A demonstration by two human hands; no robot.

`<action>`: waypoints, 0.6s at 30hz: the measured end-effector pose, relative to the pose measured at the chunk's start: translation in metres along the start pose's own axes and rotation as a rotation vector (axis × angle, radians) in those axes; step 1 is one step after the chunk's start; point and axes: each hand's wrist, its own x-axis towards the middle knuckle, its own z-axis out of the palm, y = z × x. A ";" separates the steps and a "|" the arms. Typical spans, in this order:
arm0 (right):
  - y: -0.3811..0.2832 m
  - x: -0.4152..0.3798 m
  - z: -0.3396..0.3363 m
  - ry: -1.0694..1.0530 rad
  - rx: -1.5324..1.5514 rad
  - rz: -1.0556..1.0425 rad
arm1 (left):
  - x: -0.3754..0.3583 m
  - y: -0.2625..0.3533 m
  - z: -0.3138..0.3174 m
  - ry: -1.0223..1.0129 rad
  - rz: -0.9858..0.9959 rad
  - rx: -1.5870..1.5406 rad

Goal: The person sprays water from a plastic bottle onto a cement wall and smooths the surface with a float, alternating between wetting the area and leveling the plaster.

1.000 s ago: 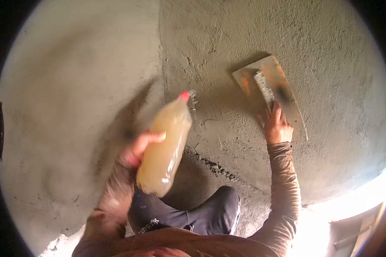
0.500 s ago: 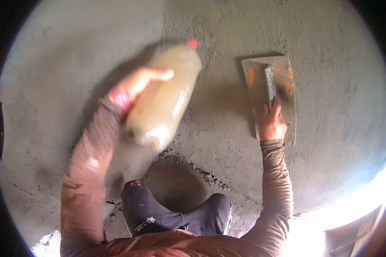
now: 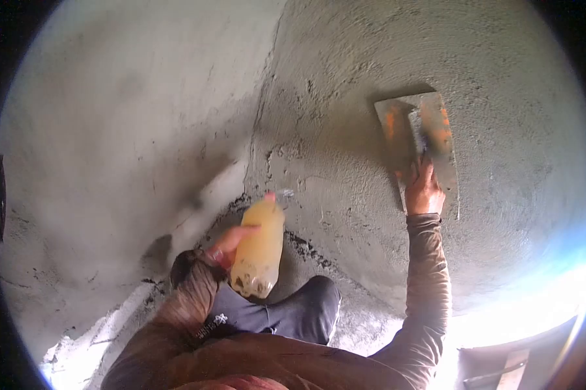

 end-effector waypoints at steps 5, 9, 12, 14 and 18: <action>0.000 0.001 0.004 -0.006 0.012 0.007 | -0.016 0.081 0.093 -0.172 0.247 0.114; 0.000 0.005 0.000 -0.009 -0.041 0.003 | 0.000 0.104 0.114 -0.268 0.421 0.225; 0.032 0.055 0.001 0.164 0.036 -0.113 | 0.014 0.084 0.102 -0.019 0.788 0.520; -0.004 0.111 -0.040 0.338 -0.169 -0.204 | 0.015 0.069 0.088 0.134 0.859 0.618; -0.065 0.200 -0.064 -0.017 -0.036 -0.021 | 0.016 0.041 0.045 0.105 0.780 0.539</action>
